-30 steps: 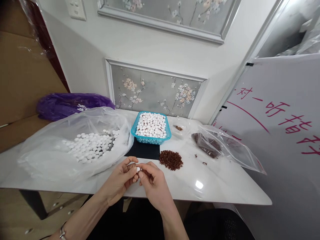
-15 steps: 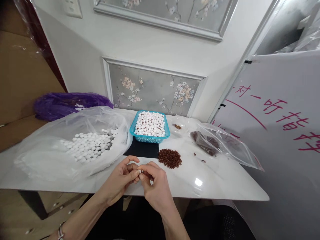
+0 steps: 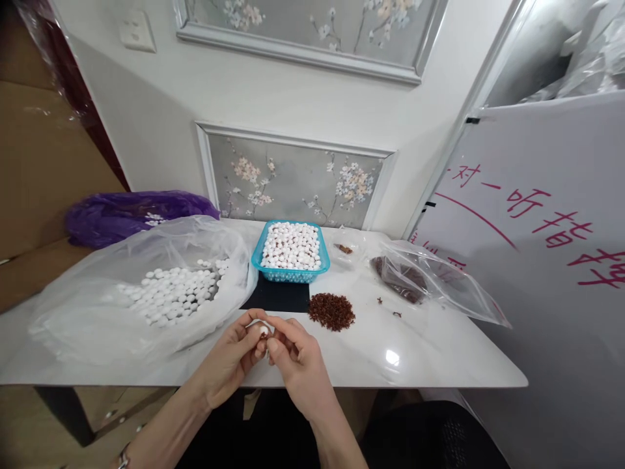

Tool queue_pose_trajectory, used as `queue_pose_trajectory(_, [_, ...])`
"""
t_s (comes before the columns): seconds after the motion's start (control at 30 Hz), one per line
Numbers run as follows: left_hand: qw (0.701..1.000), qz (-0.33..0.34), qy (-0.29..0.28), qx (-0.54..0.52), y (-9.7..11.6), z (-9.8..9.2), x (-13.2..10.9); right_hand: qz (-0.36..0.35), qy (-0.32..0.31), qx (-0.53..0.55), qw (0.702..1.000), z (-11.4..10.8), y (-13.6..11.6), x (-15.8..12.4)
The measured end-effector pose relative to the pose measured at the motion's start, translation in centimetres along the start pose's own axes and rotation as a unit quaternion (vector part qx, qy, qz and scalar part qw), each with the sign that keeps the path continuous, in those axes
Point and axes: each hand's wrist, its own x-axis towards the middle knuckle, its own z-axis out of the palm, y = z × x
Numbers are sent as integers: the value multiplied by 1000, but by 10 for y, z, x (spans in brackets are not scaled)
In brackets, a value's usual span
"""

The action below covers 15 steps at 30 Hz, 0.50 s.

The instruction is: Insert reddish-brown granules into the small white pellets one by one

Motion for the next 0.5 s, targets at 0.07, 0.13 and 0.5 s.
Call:
queue_pose_trajectory(0.07, [1000, -5, 3, -14, 1, 0, 0, 4, -5, 11, 1000, 0, 0, -1])
queue_pose_trajectory(0.13, [1000, -11, 4, -19, 2, 0, -1, 4, -2, 7, 1000, 1, 0, -1])
queue_pose_trajectory(0.5, [999, -12, 46, -24, 4, -2, -4, 1, 48, -9, 999, -9, 2, -10])
